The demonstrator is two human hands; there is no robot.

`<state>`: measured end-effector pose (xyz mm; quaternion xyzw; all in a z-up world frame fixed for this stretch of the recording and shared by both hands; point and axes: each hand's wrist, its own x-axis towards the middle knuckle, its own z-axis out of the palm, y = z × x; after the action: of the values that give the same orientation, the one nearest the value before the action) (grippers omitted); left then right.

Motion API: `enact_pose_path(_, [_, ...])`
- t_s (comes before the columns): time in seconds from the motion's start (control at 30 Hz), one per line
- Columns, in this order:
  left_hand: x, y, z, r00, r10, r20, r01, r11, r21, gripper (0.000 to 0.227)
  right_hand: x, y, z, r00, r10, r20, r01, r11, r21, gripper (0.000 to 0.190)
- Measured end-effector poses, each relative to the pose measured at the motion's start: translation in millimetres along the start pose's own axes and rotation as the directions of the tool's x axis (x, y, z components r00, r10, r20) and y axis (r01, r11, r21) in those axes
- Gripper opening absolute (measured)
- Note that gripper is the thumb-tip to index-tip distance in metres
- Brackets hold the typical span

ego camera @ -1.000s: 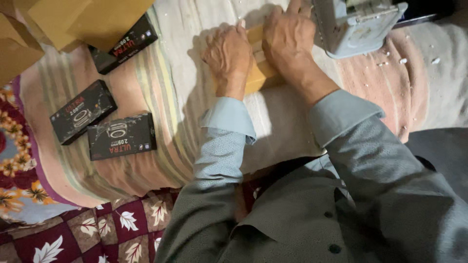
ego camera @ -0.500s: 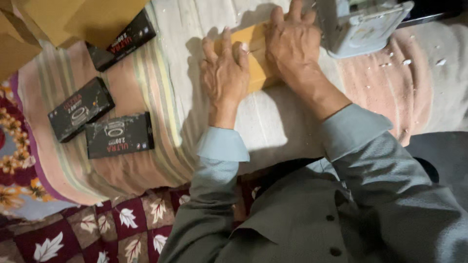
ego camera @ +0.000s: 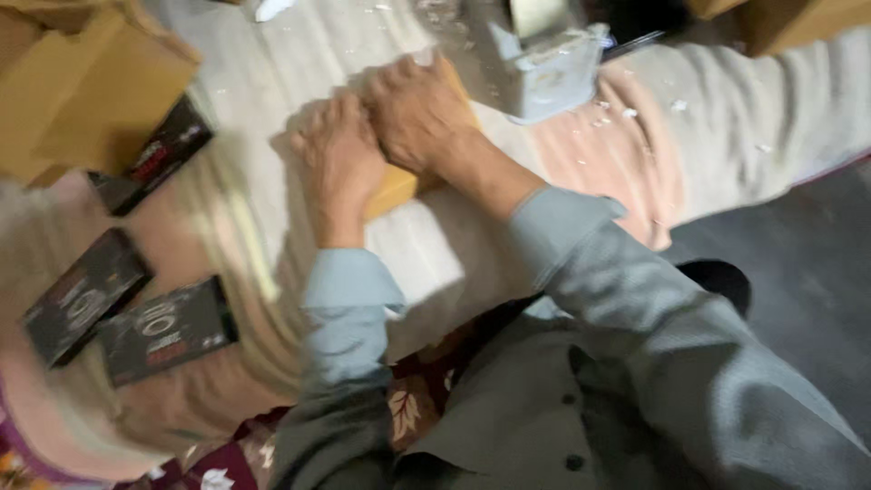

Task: The person unpacks a smartwatch from its retail box, places it into a brown shipping box, and seals the box with packing tape. The process is repeated for multiple units, with the person handling the watch, strap, and charger before taping each box shut.

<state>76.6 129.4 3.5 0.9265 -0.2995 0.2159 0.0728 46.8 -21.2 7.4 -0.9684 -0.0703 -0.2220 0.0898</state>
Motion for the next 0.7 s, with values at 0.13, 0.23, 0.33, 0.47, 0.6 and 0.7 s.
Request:
enact_pose_path(0.13, [18.1, -6.9, 0.8, 0.93, -0.085, 0.357, 0.169, 0.963, -0.21, 0.035, 6.8, 2.5, 0.2, 0.979, 0.081, 0.188, -0.085, 0.996, 0.014, 0.038])
enact_pose_path(0.23, [2.2, -2.4, -17.7, 0.968, -0.049, 0.247, 0.098, 0.976, -0.193, 0.038, -5.0, 3.9, -15.1, 0.947, 0.06, 0.317, -0.068, 0.998, 0.014, 0.046])
enact_pose_path(0.33, [-28.2, -5.1, -46.7, 0.971, 0.236, 0.034, -0.232, 0.968, -0.095, 0.062, -21.0, 19.5, -33.1, 0.952, -0.299, -0.062, 0.301, 0.953, 0.036, 0.081])
enact_pose_path(0.47, [-40.6, -8.4, -62.8, 0.952, 0.235, 0.198, -0.171, 0.94, -0.294, 0.117, -42.6, 27.6, -40.0, 0.936, -0.261, 0.235, 0.227, 0.961, 0.161, 0.114])
enact_pose_path(0.6, [-23.9, -5.5, -57.1, 0.943, 0.187, 0.275, -0.104, 0.951, -0.292, 0.121, -21.9, 38.5, -31.6, 0.911, -0.251, 0.327, 0.185, 0.958, 0.22, 0.115])
enact_pose_path(0.7, [-31.9, -12.8, -51.9, 0.95, 0.177, 0.258, -0.112, 0.963, -0.246, 0.122, -6.6, 50.0, -16.5, 0.92, -0.263, 0.289, 0.169, 0.935, 0.312, 0.116])
